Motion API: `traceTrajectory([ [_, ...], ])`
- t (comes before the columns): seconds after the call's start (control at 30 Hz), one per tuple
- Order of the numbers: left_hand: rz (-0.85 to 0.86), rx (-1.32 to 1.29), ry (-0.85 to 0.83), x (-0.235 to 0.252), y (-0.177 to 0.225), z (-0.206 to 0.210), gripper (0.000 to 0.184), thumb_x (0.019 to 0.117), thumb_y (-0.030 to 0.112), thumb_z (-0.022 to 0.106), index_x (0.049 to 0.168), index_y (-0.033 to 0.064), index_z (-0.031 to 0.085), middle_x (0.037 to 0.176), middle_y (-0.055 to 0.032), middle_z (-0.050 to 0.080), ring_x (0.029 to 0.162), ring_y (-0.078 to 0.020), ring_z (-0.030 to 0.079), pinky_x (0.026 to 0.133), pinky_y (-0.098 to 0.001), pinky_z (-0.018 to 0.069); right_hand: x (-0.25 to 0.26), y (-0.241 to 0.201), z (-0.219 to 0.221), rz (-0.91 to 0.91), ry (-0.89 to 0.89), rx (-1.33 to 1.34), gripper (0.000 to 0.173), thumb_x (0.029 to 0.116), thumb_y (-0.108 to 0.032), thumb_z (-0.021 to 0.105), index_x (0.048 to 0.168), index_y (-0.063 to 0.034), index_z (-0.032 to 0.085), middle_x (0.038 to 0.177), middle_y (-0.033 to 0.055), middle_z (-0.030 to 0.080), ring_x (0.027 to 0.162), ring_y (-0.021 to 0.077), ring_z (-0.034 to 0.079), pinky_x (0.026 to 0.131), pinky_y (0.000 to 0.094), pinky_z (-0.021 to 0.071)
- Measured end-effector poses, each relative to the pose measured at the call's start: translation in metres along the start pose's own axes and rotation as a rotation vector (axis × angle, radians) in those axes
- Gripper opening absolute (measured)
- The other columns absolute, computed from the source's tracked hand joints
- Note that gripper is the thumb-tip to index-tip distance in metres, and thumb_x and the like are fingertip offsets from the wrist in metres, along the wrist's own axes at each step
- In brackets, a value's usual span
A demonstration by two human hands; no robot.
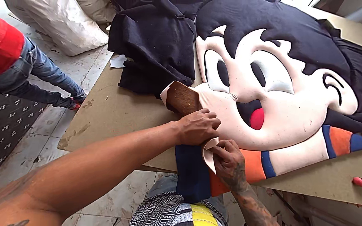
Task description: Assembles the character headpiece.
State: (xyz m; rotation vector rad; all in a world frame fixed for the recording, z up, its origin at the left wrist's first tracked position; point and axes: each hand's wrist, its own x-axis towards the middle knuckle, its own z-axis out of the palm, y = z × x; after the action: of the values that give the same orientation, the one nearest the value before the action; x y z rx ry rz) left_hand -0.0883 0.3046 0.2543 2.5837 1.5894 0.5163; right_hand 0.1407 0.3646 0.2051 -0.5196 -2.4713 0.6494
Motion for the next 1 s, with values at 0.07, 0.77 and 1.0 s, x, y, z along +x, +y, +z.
traceTrajectory([
  [0.07, -0.048, -0.009, 0.037, -0.013, 0.006, 0.002, 0.02, 0.0989, 0.017, 0.058, 0.101, 0.0209, 0.078, 0.111, 0.0003, 0.072, 0.111, -0.0199, 0.065, 0.098, -0.0412, 0.0523, -0.001, 0.0, 0.0, 0.0, 0.003, 0.03, 0.022, 0.0912, -0.021, 0.065, 0.096, -0.035, 0.081, 0.097, -0.0111, 0.072, 0.097, 0.0073, 0.064, 0.081, 0.03, 0.0547],
  [0.77, -0.311, 0.166, 0.178, -0.132, 0.022, -0.016, 0.018, 0.0988, 0.025, 0.06, 0.1, 0.0299, 0.077, 0.094, 0.0075, 0.066, 0.103, -0.0135, 0.061, 0.105, -0.0423, 0.0443, -0.004, 0.007, -0.003, -0.021, -0.023, 0.15, 0.01, 0.087, -0.039, 0.068, 0.092, -0.0362, 0.076, 0.099, -0.0112, 0.068, 0.101, 0.0078, 0.062, 0.081, 0.031, 0.0544],
  [1.0, -0.411, 0.179, 0.24, -0.148, 0.021, -0.004, 0.018, 0.0987, 0.031, 0.061, 0.102, 0.0349, 0.078, 0.105, 0.0083, 0.069, 0.111, -0.0139, 0.061, 0.106, -0.0449, 0.0442, -0.003, 0.009, -0.009, 0.017, -0.018, 0.287, 0.01, 0.0896, -0.03, 0.065, 0.088, -0.0328, 0.075, 0.1, -0.0101, 0.069, 0.099, 0.0078, 0.063, 0.082, 0.0305, 0.0551],
])
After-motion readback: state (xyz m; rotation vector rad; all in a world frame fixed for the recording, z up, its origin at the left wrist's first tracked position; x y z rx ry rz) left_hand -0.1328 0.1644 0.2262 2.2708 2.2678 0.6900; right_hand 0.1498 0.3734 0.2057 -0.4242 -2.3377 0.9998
